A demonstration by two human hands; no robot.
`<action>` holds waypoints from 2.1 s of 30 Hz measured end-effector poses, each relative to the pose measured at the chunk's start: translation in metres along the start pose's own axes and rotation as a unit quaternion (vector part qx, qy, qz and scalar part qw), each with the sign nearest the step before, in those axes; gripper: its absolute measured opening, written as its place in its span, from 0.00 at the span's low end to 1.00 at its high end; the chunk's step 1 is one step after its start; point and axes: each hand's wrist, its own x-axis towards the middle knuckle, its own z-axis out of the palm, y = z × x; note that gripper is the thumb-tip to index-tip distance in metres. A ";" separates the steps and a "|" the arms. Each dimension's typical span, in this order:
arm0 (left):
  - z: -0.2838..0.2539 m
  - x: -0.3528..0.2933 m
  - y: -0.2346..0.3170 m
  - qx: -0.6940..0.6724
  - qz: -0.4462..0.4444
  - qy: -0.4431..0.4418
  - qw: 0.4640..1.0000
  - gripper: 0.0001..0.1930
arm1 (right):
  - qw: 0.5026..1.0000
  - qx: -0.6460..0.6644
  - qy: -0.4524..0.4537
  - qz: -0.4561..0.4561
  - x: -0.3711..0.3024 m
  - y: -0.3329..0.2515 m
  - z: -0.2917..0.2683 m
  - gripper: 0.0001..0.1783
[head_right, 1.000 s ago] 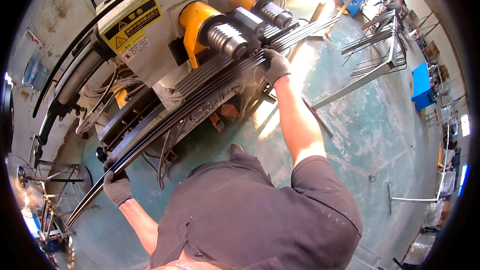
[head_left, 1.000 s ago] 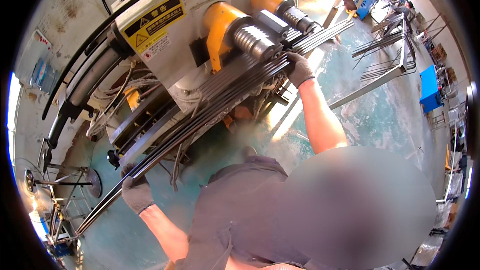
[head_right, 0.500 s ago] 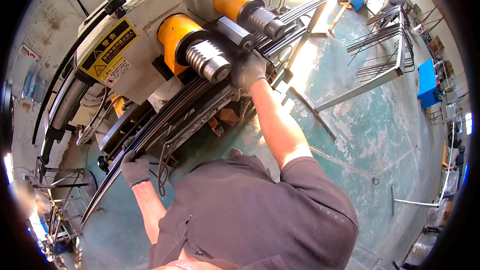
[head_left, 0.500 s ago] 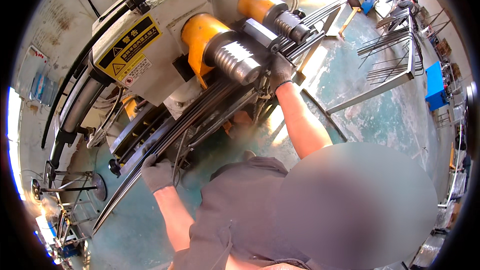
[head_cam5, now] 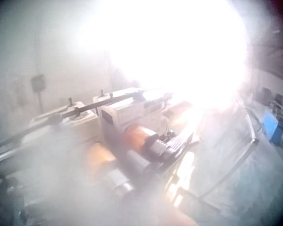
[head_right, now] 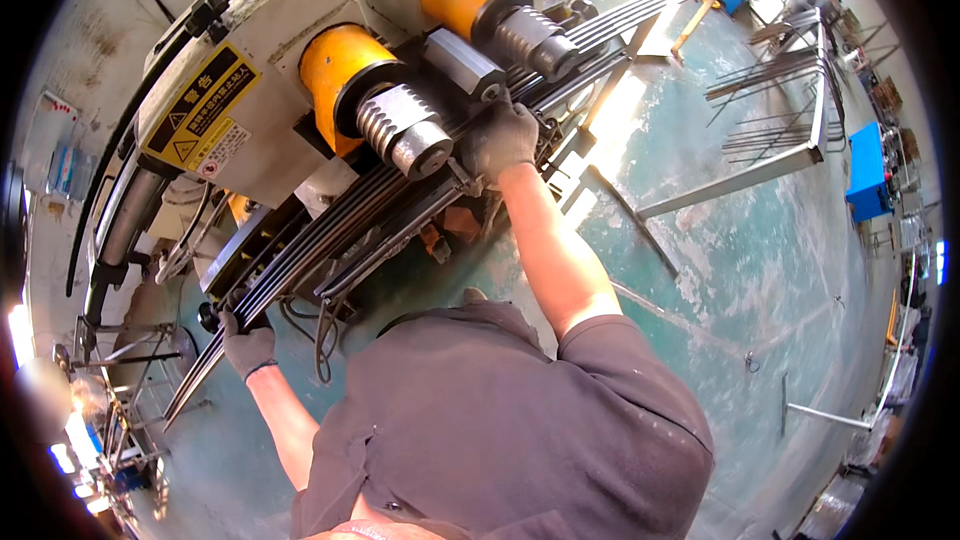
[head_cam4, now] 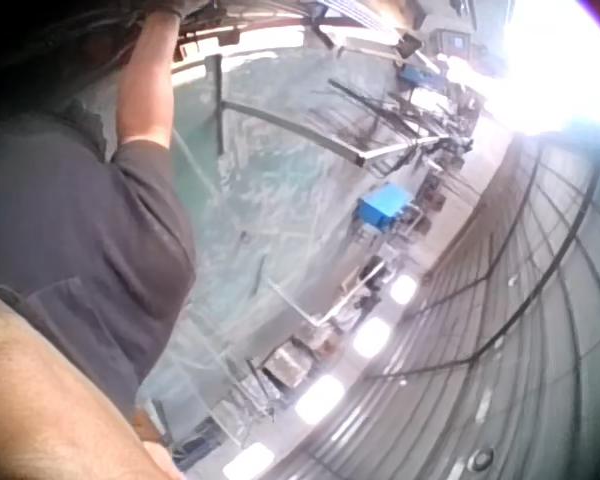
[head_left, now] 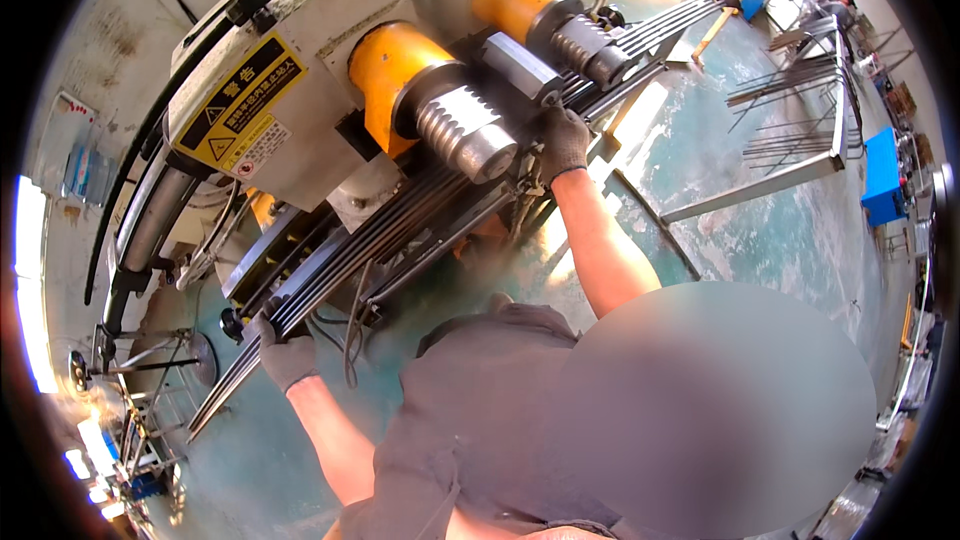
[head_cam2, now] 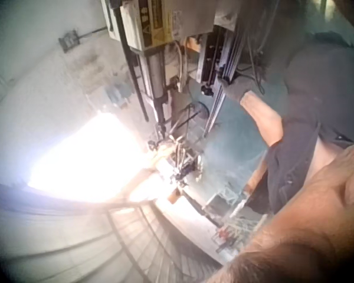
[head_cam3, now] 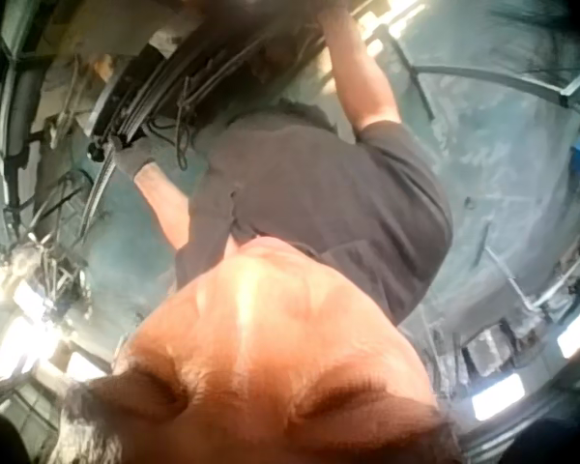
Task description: The person repeatedly picks up metal rods from a stack, feeds them into a bending machine, and removes the bent rods to place them on a rack. The person also briefly measures a rod on a wooden table using a tape measure.
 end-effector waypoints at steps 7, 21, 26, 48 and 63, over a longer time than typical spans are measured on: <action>0.037 -0.041 -0.059 0.033 -0.039 -0.039 0.998 0.16 | 0.997 0.018 0.010 -0.076 0.020 0.041 -0.030 0.20; 0.032 -0.033 -0.044 -0.001 0.009 0.033 0.999 0.16 | 0.996 -0.076 0.054 -0.013 0.035 0.094 -0.151 0.21; 0.034 -0.042 -0.058 0.007 -0.001 -0.002 1.000 0.16 | 0.997 -0.062 0.047 0.014 0.026 0.123 -0.145 0.17; -0.228 0.066 0.308 -0.022 0.166 0.020 0.986 0.25 | 0.826 -0.491 0.035 0.274 -0.201 0.282 -0.278 0.09; -0.230 0.060 0.351 0.088 0.043 -0.082 0.992 0.29 | 0.812 -0.549 -0.081 0.183 -0.283 0.288 -0.199 0.12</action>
